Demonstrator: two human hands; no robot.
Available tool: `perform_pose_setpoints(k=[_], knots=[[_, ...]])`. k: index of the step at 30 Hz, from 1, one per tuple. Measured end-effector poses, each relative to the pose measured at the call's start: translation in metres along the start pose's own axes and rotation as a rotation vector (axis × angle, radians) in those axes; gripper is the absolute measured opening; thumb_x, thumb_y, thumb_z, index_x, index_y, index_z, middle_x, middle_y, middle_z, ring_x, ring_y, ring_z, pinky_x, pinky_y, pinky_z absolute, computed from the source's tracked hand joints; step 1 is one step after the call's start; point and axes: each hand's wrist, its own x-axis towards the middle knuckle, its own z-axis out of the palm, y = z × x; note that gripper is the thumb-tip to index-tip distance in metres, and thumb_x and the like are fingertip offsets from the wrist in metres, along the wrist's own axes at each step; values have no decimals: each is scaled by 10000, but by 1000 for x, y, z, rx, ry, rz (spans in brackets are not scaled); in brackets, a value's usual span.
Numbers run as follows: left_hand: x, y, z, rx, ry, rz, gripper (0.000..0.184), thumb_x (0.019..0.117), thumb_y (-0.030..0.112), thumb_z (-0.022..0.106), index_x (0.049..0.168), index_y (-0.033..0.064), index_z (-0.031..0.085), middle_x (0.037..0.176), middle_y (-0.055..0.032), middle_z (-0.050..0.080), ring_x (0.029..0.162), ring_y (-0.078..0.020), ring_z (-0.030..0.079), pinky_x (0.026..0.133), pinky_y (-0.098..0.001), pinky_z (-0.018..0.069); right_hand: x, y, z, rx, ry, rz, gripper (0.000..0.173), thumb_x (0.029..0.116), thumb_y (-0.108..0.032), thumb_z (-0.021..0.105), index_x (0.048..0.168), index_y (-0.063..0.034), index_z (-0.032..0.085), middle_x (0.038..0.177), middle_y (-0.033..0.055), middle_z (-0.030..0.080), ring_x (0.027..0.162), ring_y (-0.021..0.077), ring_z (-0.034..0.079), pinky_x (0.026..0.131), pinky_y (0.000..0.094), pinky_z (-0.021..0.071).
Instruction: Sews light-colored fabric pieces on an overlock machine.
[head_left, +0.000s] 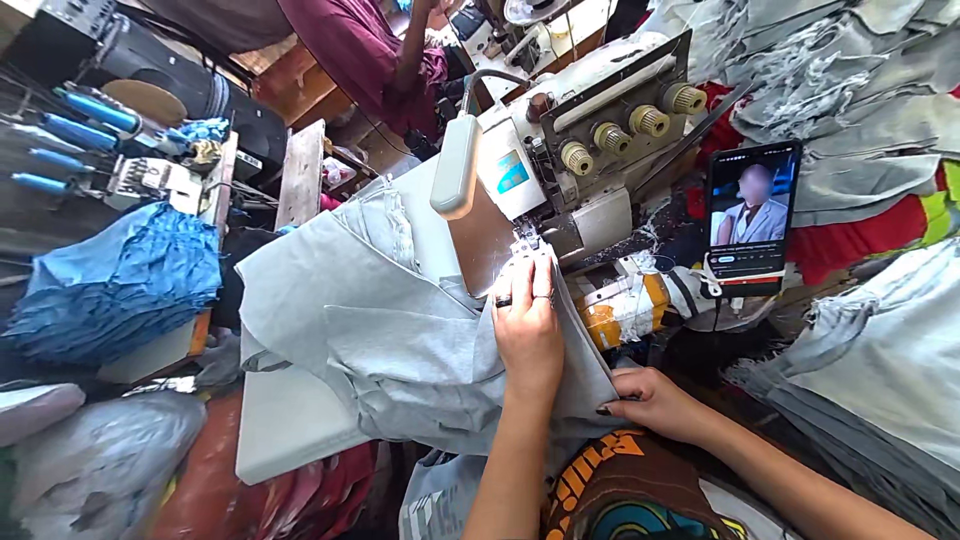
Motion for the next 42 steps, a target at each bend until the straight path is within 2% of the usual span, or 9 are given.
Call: perform_pose_setpoints(k=[7, 13, 17, 21, 25, 29, 32, 36, 42], knots=[[11, -8, -1, -36, -48, -33, 264, 1052, 151, 533, 1210, 61, 725, 1295, -105, 703, 1268, -253, 633, 1096, -446, 471, 4, -10, 0, 81, 47, -84, 176, 949, -171, 697, 909, -12, 760, 915, 17, 712, 931, -7, 640, 855, 159, 521], [55, -43, -4, -186, -324, -132, 387, 1091, 227, 450, 1358, -29, 566, 1380, -171, 620, 1346, -286, 555, 1202, -529, 324, 36, -29, -9, 126, 35, -42, 156, 960, -149, 678, 920, -10, 734, 882, -2, 693, 827, -26, 625, 758, 158, 525], [84, -62, 0, -105, -422, -119, 412, 1097, 235, 441, 1436, 6, 483, 1400, -208, 589, 1321, -380, 556, 1127, -552, 401, 51, -35, -12, 167, 41, 6, 124, 953, -130, 680, 906, -23, 720, 846, -29, 683, 775, -43, 614, 717, 149, 519], [119, -83, 32, 15, -393, -127, 406, 1094, 234, 419, 1330, -38, 605, 1315, -252, 643, 1289, -402, 587, 1085, -575, 432, 57, -38, -12, 186, 47, 22, 119, 958, -130, 671, 924, -28, 722, 854, -38, 690, 773, -49, 618, 718, 144, 522], [145, -86, 40, 3, -371, -276, 403, 1091, 273, 468, 1396, 36, 585, 1388, -211, 612, 1343, -346, 551, 1117, -534, 406, 66, -47, -12, 332, 58, 35, 70, 954, -90, 667, 946, -41, 715, 856, -56, 704, 794, -24, 646, 747, 183, 549], [145, -109, 46, -126, -100, -231, 442, 974, 203, 623, 1371, 10, 602, 1377, -197, 626, 1361, -309, 538, 1182, -461, 364, 79, -57, -17, 465, 76, 91, 76, 968, -64, 637, 969, -36, 708, 882, -28, 718, 828, 37, 674, 794, 248, 575], [111, -110, 19, -287, 82, -256, 407, 1004, 118, 560, 1391, -6, 581, 1427, -173, 596, 1398, -266, 504, 1189, -411, 369, 80, -61, -19, 453, 94, 154, 75, 968, -57, 646, 928, -42, 707, 849, -17, 724, 798, 40, 680, 774, 244, 578], [-13, -121, -29, -254, 196, -230, 356, 1028, 101, 560, 1348, -54, 569, 1460, -178, 558, 1441, -281, 455, 1205, -433, 370, 57, -54, -16, 358, 81, 205, 53, 937, -62, 700, 886, -50, 705, 824, -18, 722, 781, 25, 676, 763, 225, 571], [-191, -147, -85, -107, 341, -787, 431, 951, -25, 584, 1316, -230, 481, 1364, -380, 523, 1309, -367, 529, 1114, -349, 417, 8, -33, -13, 343, 44, 379, 59, 941, -76, 700, 891, -60, 726, 801, -32, 721, 725, 23, 671, 688, 207, 564]])
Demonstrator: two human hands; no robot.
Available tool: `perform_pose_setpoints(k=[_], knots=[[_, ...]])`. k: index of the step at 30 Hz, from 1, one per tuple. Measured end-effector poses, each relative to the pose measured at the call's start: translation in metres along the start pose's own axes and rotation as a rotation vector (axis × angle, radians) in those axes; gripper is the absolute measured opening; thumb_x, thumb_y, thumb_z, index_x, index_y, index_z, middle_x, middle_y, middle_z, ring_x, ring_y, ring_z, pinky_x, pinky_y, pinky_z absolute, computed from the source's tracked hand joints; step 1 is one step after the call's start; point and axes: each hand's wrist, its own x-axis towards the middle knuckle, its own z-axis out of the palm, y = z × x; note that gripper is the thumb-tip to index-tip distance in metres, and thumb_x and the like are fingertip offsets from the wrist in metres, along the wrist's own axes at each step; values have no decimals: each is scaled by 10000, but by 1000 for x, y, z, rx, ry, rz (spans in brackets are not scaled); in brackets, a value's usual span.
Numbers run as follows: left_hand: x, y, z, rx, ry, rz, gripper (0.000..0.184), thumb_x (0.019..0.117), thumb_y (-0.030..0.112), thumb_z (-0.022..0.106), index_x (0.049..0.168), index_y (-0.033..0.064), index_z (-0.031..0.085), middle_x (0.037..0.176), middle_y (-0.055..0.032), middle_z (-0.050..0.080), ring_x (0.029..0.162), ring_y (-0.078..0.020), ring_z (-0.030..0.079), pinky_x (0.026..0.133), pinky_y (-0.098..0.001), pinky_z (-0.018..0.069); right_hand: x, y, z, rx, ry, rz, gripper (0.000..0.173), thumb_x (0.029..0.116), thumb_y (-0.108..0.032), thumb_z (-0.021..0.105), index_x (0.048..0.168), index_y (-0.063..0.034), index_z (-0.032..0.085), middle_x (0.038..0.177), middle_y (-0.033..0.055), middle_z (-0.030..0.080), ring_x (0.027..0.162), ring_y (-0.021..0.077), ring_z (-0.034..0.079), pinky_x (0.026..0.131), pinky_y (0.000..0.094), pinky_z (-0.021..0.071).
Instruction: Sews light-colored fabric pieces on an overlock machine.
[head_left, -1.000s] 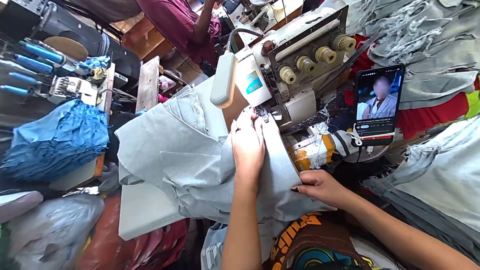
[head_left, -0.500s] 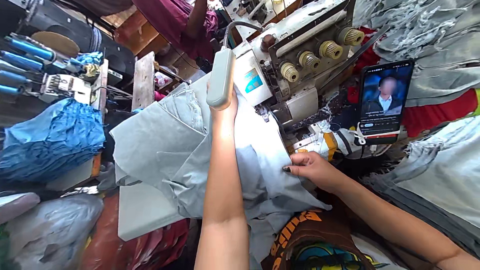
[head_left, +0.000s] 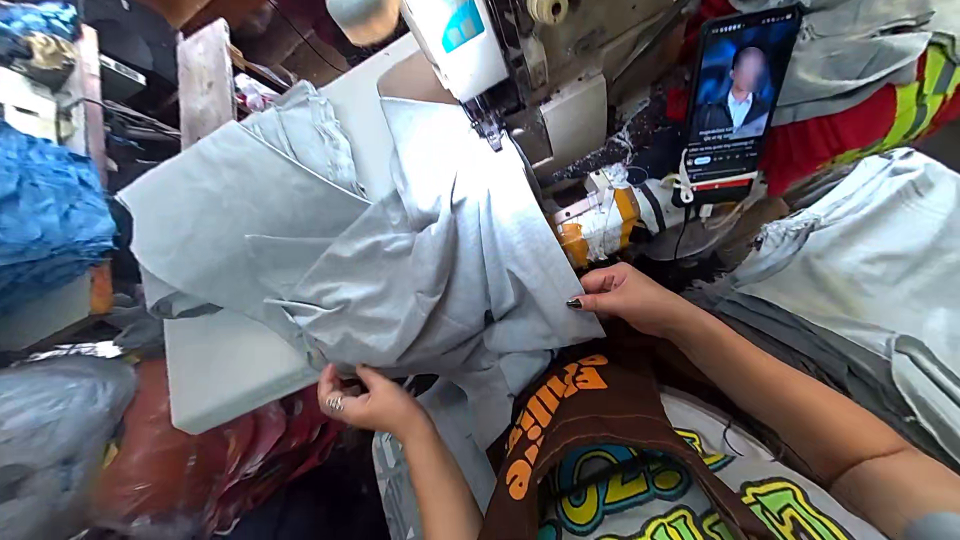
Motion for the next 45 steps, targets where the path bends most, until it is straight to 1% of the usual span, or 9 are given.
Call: perform_pose_setpoints(k=[6, 11, 17, 21, 28, 33, 37, 41, 45], knots=[[-41, -59, -9, -260, -149, -610, 561, 1084, 231, 458, 1526, -70, 289, 1408, -256, 485, 1144, -227, 569, 946, -356, 497, -24, 16, -1, 51, 23, 89, 69, 966, -30, 658, 918, -20, 707, 823, 12, 727, 727, 99, 717, 701, 268, 625], [-52, -56, 19, -433, -361, -747, 519, 1123, 289, 327, 1548, -5, 276, 1475, -201, 471, 1278, -224, 541, 1056, -412, 475, -38, 24, 4, 139, 47, 90, 68, 961, 22, 642, 939, 15, 707, 825, 53, 745, 710, 145, 740, 705, 294, 645], [-48, -39, 11, -178, -317, -624, 233, 1025, 121, 608, 1165, -65, 600, 960, -112, 669, 820, -95, 666, 774, -290, 570, -50, 29, 6, 167, 90, 23, 78, 924, 66, 661, 973, 25, 706, 840, 64, 756, 715, 149, 744, 717, 291, 643], [-33, -22, -23, 63, -173, -401, 403, 1017, 170, 609, 1271, -142, 592, 1200, -273, 665, 1122, -274, 654, 1017, -412, 495, -55, 29, 12, 133, 139, -80, 79, 900, 74, 681, 953, 23, 710, 809, 56, 755, 691, 141, 738, 696, 286, 642], [85, 77, -89, -17, 253, -255, 505, 1065, 143, 506, 1464, -147, 399, 1417, -242, 555, 1305, -201, 564, 1122, -287, 418, -49, 28, 27, 155, 80, -129, 108, 942, 41, 637, 1039, 0, 612, 805, 63, 744, 689, 175, 746, 689, 324, 650], [122, 43, -64, 13, -151, 1, 805, 934, 83, 682, 1524, -177, 199, 1553, -364, 329, 1433, -383, 397, 1177, -393, 361, -41, 26, 38, 155, -35, -36, 556, 943, 34, 609, 1455, -32, 404, 833, 86, 727, 714, 205, 751, 728, 351, 656], [42, 71, -20, -108, -379, 168, 725, 922, 71, 687, 1486, -182, 308, 1549, -356, 355, 1443, -390, 387, 1168, -444, 355, -41, 31, 39, 102, 11, -58, 69, 948, 7, 651, 1014, 3, 634, 834, 37, 740, 723, 138, 738, 721, 300, 637], [-39, 79, 11, -278, -546, 290, 380, 933, 103, 694, 1257, -88, 636, 1471, -278, 499, 1403, -336, 472, 1138, -443, 433, -40, 35, 35, 10, 49, -67, 26, 956, -25, 661, 960, -1, 651, 795, 18, 730, 689, 106, 717, 700, 268, 620], [-87, 94, 20, -344, -781, 595, 265, 909, 266, 772, 1087, 71, 751, 1219, -186, 680, 1270, -359, 574, 1080, -512, 463, -39, 36, 32, 33, 11, -74, 95, 1001, -55, 602, 967, -10, 679, 805, 0, 725, 737, 94, 713, 750, 268, 612]])
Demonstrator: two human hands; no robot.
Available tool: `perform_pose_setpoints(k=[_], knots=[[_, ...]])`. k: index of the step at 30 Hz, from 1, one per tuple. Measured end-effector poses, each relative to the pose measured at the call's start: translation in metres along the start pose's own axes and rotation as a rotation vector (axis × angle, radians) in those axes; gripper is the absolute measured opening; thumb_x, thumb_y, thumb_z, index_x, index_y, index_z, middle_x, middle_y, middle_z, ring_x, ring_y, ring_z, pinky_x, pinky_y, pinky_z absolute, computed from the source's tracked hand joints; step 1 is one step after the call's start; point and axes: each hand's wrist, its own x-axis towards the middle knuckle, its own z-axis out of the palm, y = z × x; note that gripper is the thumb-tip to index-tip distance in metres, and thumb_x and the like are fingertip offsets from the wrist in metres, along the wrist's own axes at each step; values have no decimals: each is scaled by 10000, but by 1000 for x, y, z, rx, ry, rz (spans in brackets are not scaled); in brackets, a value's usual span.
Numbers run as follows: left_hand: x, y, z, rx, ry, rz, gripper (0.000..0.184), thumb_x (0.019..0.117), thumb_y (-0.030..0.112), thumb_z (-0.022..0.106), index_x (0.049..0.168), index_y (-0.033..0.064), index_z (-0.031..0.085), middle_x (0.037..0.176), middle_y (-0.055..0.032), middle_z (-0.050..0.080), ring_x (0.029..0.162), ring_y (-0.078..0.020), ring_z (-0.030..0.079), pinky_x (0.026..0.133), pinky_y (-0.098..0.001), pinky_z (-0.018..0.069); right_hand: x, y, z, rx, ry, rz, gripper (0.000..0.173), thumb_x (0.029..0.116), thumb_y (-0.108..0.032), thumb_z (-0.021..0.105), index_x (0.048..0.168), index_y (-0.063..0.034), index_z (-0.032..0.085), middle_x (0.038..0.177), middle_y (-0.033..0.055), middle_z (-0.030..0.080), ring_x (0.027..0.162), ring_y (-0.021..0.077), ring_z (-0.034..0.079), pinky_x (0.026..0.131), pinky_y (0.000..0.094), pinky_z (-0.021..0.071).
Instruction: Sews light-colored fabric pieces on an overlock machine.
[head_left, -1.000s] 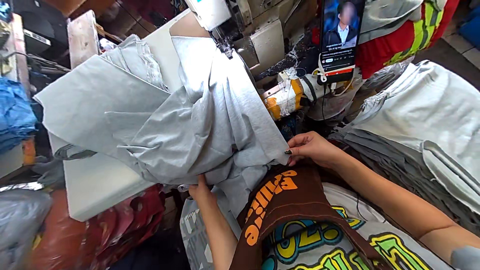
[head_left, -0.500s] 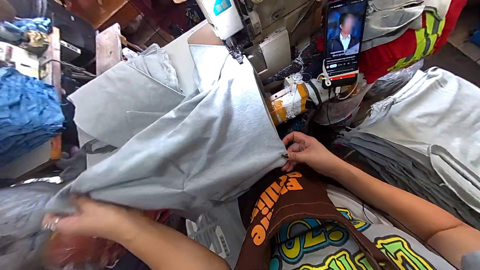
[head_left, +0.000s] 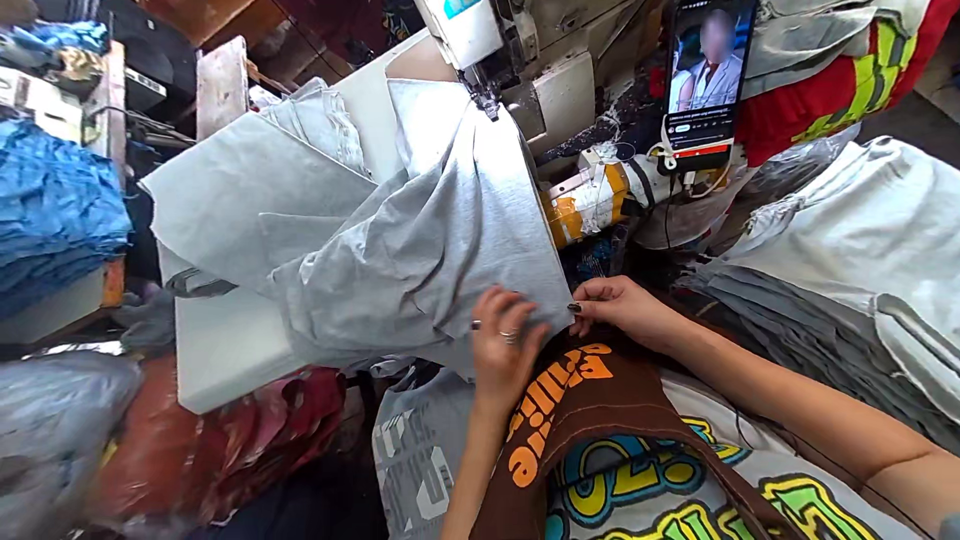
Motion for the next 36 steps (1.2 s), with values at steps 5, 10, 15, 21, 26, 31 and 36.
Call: perform_pose_setpoints(k=[5, 10, 15, 21, 26, 31, 36], knots=[[-4, 5, 23, -8, -8, 147, 256, 882, 170, 795, 1069, 10, 727, 1060, -171, 719, 1062, -272, 686, 982, -383, 546, 1, 0, 1, 53, 27, 21, 138, 1006, -54, 592, 983, -11, 720, 869, -10, 730, 815, 69, 699, 827, 255, 587], [-5, 9, 27, 11, 89, 212, 102, 903, 41, 732, 994, -6, 740, 986, -163, 751, 986, -242, 732, 916, -332, 590, -4, 3, -3, 55, 41, 22, 117, 990, -31, 608, 1015, 7, 715, 876, 10, 741, 826, 90, 713, 839, 268, 596], [-7, 11, 31, 11, 66, 227, 201, 897, 116, 774, 1059, 8, 724, 1047, -169, 735, 1049, -262, 707, 971, -367, 563, -8, 3, -5, -51, 28, -57, 87, 952, -22, 661, 994, -6, 736, 968, 7, 733, 885, 59, 697, 856, 240, 590], [-5, 13, 34, 73, 120, 294, 72, 914, 85, 737, 973, 44, 733, 982, -126, 741, 1001, -244, 708, 952, -355, 562, -10, 12, -10, -183, 21, -169, 84, 921, -51, 701, 962, -7, 759, 1063, 35, 704, 1016, 30, 645, 902, 191, 541], [-5, 17, 31, 124, 150, 360, 53, 921, 62, 717, 965, 67, 747, 913, -102, 727, 913, -226, 694, 887, -331, 565, -13, 17, -12, -356, 64, -291, 116, 942, -78, 681, 984, -11, 766, 1075, 55, 700, 1000, 23, 652, 878, 171, 550], [-5, 19, 33, 172, 68, 349, 64, 925, 62, 718, 972, 68, 762, 917, -113, 738, 912, -246, 701, 890, -338, 560, -15, 21, -12, -487, 56, -357, 150, 953, -86, 648, 995, -14, 773, 1089, 75, 703, 1041, 40, 647, 905, 179, 539], [-7, 18, 36, 107, 45, 313, 129, 952, 7, 645, 1011, 32, 757, 970, -148, 735, 959, -259, 701, 917, -336, 562, -10, 12, -18, -380, -39, -223, 253, 980, -247, 629, 1029, -16, 721, 1141, 52, 660, 1011, 1, 622, 871, 159, 525]])
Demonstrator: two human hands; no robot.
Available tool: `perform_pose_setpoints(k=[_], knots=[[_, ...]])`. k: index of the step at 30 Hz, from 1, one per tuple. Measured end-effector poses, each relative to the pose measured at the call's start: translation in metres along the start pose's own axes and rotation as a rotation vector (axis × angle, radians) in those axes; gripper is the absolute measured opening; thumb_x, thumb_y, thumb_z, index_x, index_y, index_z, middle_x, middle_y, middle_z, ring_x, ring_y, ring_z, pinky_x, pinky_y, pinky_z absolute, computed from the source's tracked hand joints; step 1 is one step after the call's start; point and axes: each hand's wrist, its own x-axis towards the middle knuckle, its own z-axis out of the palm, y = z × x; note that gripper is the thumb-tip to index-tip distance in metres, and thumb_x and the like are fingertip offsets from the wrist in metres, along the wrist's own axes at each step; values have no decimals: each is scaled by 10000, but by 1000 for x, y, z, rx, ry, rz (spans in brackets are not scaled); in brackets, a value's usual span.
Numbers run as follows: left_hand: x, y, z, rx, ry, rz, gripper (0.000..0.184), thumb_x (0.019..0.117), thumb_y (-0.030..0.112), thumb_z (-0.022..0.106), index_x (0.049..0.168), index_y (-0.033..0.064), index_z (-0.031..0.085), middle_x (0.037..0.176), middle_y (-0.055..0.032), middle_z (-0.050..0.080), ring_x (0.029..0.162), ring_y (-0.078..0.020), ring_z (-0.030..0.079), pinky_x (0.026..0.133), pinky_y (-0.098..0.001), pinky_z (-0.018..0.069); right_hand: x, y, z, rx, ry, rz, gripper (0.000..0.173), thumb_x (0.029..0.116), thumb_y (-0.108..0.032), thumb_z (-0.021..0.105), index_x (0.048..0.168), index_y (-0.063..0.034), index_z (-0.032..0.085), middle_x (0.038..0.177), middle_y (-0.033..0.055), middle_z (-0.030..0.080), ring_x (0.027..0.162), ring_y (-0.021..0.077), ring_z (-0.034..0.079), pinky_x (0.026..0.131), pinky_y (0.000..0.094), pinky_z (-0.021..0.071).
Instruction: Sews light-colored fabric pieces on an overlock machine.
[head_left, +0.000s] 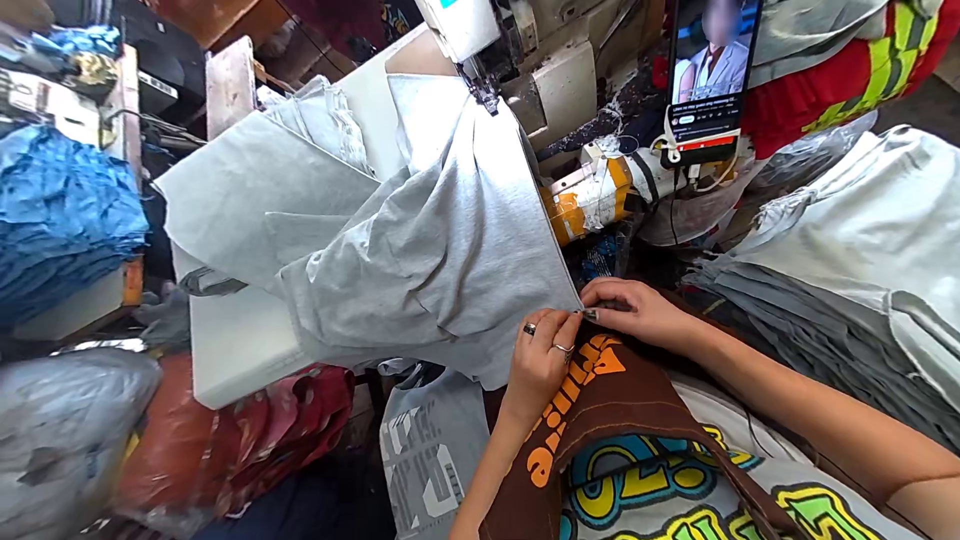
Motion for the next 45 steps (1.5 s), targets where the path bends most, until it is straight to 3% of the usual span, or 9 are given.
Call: perform_pose_setpoints(k=[5, 9, 13, 15, 17, 21, 34, 43, 45], knots=[[-6, -7, 3, -56, -36, -23, 71, 961, 89, 684, 964, 59, 748, 1027, -123, 746, 1049, -255, 703, 969, -356, 562, 23, 20, -2, 180, 29, 74, 103, 933, -129, 705, 921, -30, 685, 929, -12, 669, 830, 12, 638, 789, 202, 556], [0, -14, -10, -8, -26, -135, 147, 967, 215, 708, 1021, 90, 763, 1113, -112, 739, 1129, -250, 675, 1013, -391, 538, 27, 24, -9, 119, 26, 101, 113, 931, -143, 707, 920, -33, 684, 894, -14, 667, 788, 2, 627, 752, 189, 543], [11, -15, -8, 157, -88, -69, 509, 927, 502, 699, 1342, 233, 576, 1466, -86, 550, 1445, -294, 414, 1215, -508, 258, 16, 13, -11, 7, -1, -126, 167, 929, -178, 705, 902, -13, 711, 993, 43, 674, 909, 1, 611, 777, 150, 512], [12, -16, 2, 269, -78, 4, 459, 996, 433, 620, 1407, 270, 497, 1561, -41, 454, 1518, -274, 291, 1243, -526, 128, 11, 2, -9, -8, -16, -219, 144, 923, -152, 698, 888, -13, 715, 998, 50, 674, 971, 26, 616, 830, 160, 518], [14, -16, 6, 354, -46, 52, 358, 1056, 276, 526, 1409, 239, 478, 1568, -13, 445, 1532, -230, 268, 1251, -508, 103, 7, -4, -7, 25, -8, -264, 146, 927, -154, 703, 876, -18, 715, 980, 41, 676, 994, 35, 612, 864, 174, 508], [21, -20, 2, 395, 10, 85, 295, 1072, 161, 473, 1350, 135, 569, 1475, -26, 576, 1491, -182, 373, 1263, -468, 123, 17, -4, -7, 149, 36, -174, 127, 928, -149, 697, 890, -32, 729, 993, 18, 680, 967, 23, 628, 840, 175, 534], [108, -65, -9, 391, 148, 33, 250, 1024, 46, 525, 1159, 71, 734, 1212, -99, 734, 1252, -259, 613, 1176, -441, 348, 124, -51, -35, 134, 209, -174, 137, 949, -142, 642, 900, -38, 716, 944, 13, 665, 850, 31, 623, 758, 195, 534], [178, -101, -10, 450, 161, -31, 249, 977, -11, 561, 1050, 66, 787, 1144, -101, 767, 1109, -248, 715, 904, -377, 558, 179, -79, -51, 152, 392, -124, 104, 932, -33, 654, 835, -44, 688, 805, 26, 676, 642, 72, 617, 612, 218, 539], [187, -111, -14, 398, 150, -57, 254, 978, -7, 562, 1036, 74, 796, 1156, -90, 766, 1136, -219, 711, 942, -365, 559, 179, -70, -50, 159, 372, -125, 130, 951, -62, 621, 830, -51, 668, 785, 2, 679, 653, 52, 630, 628, 207, 547]])
